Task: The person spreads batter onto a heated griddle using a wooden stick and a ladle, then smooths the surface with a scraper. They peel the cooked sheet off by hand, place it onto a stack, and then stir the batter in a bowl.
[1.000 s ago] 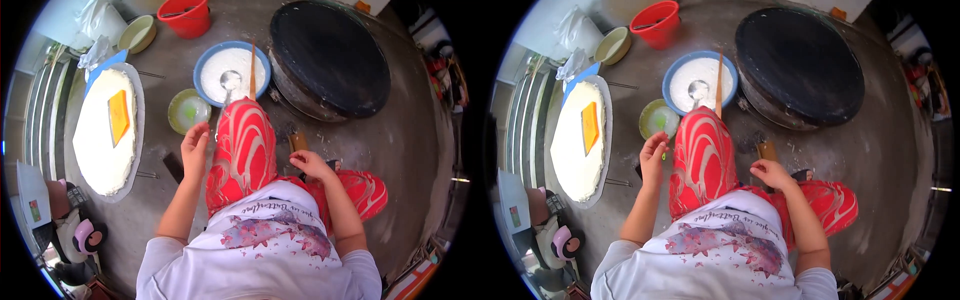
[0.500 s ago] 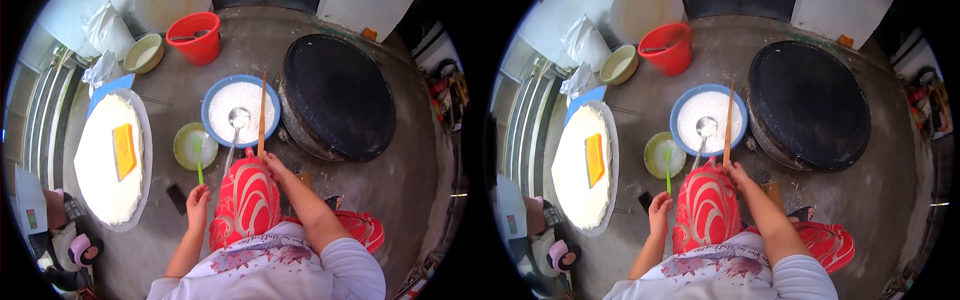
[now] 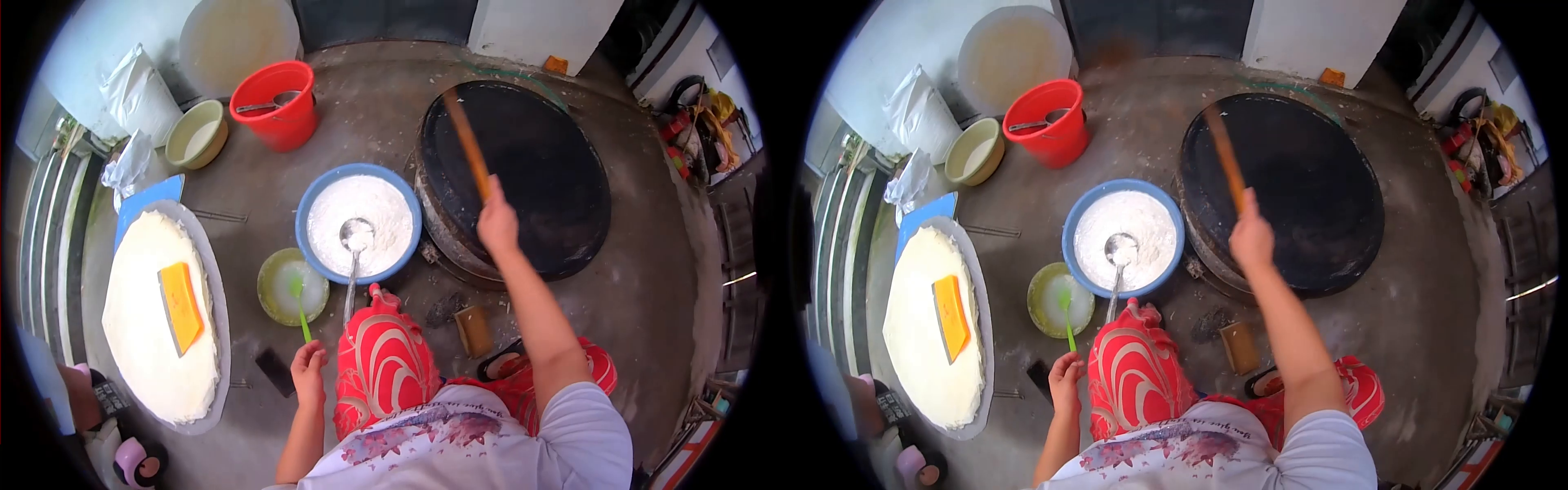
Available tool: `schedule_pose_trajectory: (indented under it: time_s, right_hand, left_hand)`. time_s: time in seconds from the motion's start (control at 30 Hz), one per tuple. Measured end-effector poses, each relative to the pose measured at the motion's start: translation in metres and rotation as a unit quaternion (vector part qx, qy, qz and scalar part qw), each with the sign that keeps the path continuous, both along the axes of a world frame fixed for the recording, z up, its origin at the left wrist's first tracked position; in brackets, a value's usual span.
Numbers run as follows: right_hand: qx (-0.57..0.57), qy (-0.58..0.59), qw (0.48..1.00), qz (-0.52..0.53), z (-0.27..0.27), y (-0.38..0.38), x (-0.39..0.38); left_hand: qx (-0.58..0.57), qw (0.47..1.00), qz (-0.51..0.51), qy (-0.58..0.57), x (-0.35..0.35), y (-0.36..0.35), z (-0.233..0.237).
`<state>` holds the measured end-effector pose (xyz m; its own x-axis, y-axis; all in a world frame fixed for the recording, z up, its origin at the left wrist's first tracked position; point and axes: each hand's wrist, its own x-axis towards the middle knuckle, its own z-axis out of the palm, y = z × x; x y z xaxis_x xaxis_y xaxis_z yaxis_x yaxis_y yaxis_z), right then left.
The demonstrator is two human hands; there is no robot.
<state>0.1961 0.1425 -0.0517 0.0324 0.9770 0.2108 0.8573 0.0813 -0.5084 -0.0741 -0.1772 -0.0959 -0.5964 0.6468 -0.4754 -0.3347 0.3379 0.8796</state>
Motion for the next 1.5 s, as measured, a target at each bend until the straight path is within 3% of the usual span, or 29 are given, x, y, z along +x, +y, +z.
schedule_pose_trajectory:
  time_s: [0.03, 0.1, 0.13, 0.2, 0.23, 0.27, 0.33, 0.4, 0.47, 0.53, 0.6, 0.67, 0.73, 0.77, 0.8, 0.87, 0.9, 0.93, 1.0, 1.07, 1.13, 1.17, 1.2, 1.23, 1.27, 1.33, 1.4, 1.43, 1.5]
  right_hand:
    - [0.104, 0.009, 0.994, -0.037, -0.017, 0.033, 0.025]
    - [-0.018, -0.008, 0.978, -0.209, 0.009, 0.064, 0.047]
    - [-0.013, -0.007, 0.977, -0.213, 0.015, 0.067, 0.05]
    - [-0.078, -0.182, 0.98, 0.029, 0.029, 0.069, 0.048]
    - [-0.117, -0.241, 0.961, 0.061, 0.041, 0.069, 0.043]
    - [-0.117, -0.242, 0.961, 0.061, 0.037, 0.081, 0.052]
    - [-0.121, -0.129, 0.964, -0.2, 0.03, 0.101, 0.073]
    - [-0.13, -0.163, 0.969, -0.135, 0.037, 0.097, 0.078]
    - [-0.131, -0.279, 0.951, 0.005, 0.046, 0.088, 0.084]
    - [-0.155, -0.095, 0.942, -0.282, 0.033, 0.104, 0.122]
    - [-0.172, 0.054, 0.91, -0.374, 0.017, 0.115, 0.159]
    - [-0.126, -0.071, 0.95, -0.277, 0.034, 0.085, 0.125]
    - [-0.116, -0.212, 0.97, 0.021, 0.036, 0.056, 0.09]
    - [-0.059, -0.239, 0.956, 0.157, 0.027, 0.043, 0.075]
    - [-0.082, -0.295, 0.919, 0.25, 0.043, 0.03, 0.064]
    - [-0.089, -0.203, 0.974, 0.048, 0.021, 0.034, 0.066]
    - [-0.064, -0.058, 0.99, -0.111, 0.007, 0.04, 0.072]
    - [-0.068, -0.018, 0.979, -0.191, -0.005, 0.043, 0.076]
    - [-0.09, -0.123, 0.986, 0.064, 0.012, 0.003, 0.058]
    - [-0.126, -0.131, 0.948, 0.26, 0.03, -0.04, 0.038]
    - [0.024, 0.036, 0.961, 0.272, 0.006, -0.074, 0.027]
    - [0.021, 0.036, 0.959, 0.28, 0.001, -0.086, 0.03]
    - [-0.124, 0.229, 0.939, 0.225, 0.005, -0.101, 0.029]
    - [-0.27, 0.403, 0.861, 0.155, 0.009, -0.117, 0.028]
    - [-0.28, 0.464, 0.829, 0.136, 0.015, -0.131, 0.026]
    - [-0.278, 0.512, 0.8, 0.146, 0.01, -0.155, 0.03]
    - [-0.281, 0.553, 0.769, 0.154, 0.008, -0.178, 0.031]
    - [-0.288, 0.548, 0.771, 0.152, 0.007, -0.187, 0.033]
    - [-0.287, 0.551, 0.772, 0.138, 0.0, -0.196, 0.036]
  left_hand:
    - [0.003, 1.0, 0.0, 0.004, 0.001, 0.001, 0.0]
    - [0.005, 1.0, -0.004, 0.001, 0.0, 0.001, 0.0]
    - [0.005, 1.0, -0.005, -0.001, 0.0, 0.002, -0.001]
    - [0.008, 1.0, -0.007, 0.0, -0.002, 0.002, -0.001]
    - [0.006, 1.0, -0.004, 0.0, -0.002, 0.003, -0.001]
    - [0.006, 1.0, -0.004, -0.001, -0.002, 0.003, -0.001]
    - [0.011, 1.0, 0.004, 0.0, -0.005, 0.0, 0.0]
    - [0.008, 1.0, 0.014, 0.01, -0.009, -0.005, -0.003]
    - [0.005, 1.0, 0.026, 0.009, -0.004, -0.005, -0.006]
    - [0.003, 1.0, 0.028, -0.007, -0.004, -0.006, -0.006]
    - [0.014, 1.0, 0.019, 0.004, -0.004, -0.002, -0.005]
    - [0.019, 1.0, 0.007, 0.004, 0.005, -0.003, -0.01]
    - [-0.003, 1.0, -0.009, -0.026, 0.005, -0.001, -0.021]
    - [0.0, 1.0, -0.007, -0.025, 0.008, 0.004, -0.016]
    - [0.01, 1.0, -0.024, -0.012, 0.013, 0.012, -0.007]
    - [0.01, 0.999, -0.04, 0.001, 0.018, 0.013, 0.004]
    - [0.036, 0.998, -0.048, -0.013, 0.018, 0.016, 0.007]
    - [0.065, 0.996, -0.056, -0.028, 0.02, 0.019, 0.009]
    - [0.067, 0.995, -0.074, -0.025, 0.025, 0.018, 0.021]
    - [0.064, 0.989, -0.091, -0.099, 0.035, 0.017, 0.037]
    - [0.081, 0.977, -0.106, -0.166, 0.039, 0.016, 0.046]
    - [0.12, 0.968, -0.147, -0.167, 0.039, 0.017, 0.054]
    - [0.155, 0.957, -0.183, -0.165, 0.038, 0.018, 0.066]
    - [0.217, 0.948, -0.209, -0.106, 0.038, 0.023, 0.086]
    - [0.276, 0.931, -0.233, -0.042, 0.038, 0.033, 0.113]
    - [0.425, 0.863, -0.271, -0.035, 0.048, 0.041, 0.165]
    - [0.567, 0.749, -0.33, -0.094, 0.062, 0.047, 0.214]
    - [0.58, 0.738, -0.33, -0.103, 0.07, 0.039, 0.237]
    - [0.706, 0.627, -0.298, -0.144, 0.099, 0.042, 0.267]
